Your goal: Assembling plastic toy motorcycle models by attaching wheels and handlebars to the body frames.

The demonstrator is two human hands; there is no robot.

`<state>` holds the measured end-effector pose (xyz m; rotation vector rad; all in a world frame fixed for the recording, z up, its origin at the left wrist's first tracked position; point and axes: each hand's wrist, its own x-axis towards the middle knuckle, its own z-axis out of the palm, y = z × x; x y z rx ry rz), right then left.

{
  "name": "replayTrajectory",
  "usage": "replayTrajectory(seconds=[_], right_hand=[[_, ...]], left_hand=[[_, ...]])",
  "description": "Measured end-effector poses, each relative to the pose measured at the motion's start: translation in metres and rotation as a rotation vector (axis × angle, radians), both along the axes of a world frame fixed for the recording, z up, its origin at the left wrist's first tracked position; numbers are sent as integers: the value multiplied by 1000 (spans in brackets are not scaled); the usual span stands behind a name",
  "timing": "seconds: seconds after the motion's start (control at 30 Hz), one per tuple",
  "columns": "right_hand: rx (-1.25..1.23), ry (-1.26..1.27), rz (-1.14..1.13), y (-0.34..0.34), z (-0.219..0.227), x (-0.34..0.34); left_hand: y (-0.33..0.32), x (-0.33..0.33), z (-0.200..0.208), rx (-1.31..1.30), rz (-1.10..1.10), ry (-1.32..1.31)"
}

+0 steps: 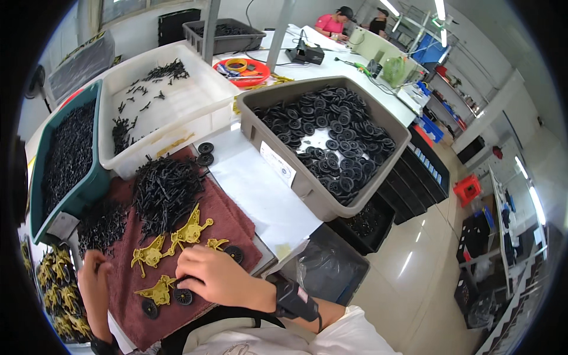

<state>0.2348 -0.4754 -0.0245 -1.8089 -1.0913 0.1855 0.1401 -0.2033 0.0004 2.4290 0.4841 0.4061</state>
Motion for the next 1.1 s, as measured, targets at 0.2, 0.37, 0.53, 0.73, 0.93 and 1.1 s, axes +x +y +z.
replayTrajectory(seconds=[0.2, 0.37, 0.53, 0.73, 0.93, 1.1], right_hand=[[-40, -201, -116, 11, -10, -27], [-152, -310, -123, 20, -17, -40], [-119, -288, -149, 33, -21, -56], [-155, -289, -236, 53, -21, -65], [-33, -121, -274, 61, -10, -57], [-117, -52, -259, 53, -7, -42]], left_hand=[[-34, -52, -9, -412, -126, -98], [-39, -86, -4, -178, -182, -49], [-38, -125, -9, -214, 35, 111], [-45, -116, -38, -543, 96, -50], [-50, -120, -29, -215, -16, -75], [-58, -101, -45, 38, -99, -101]])
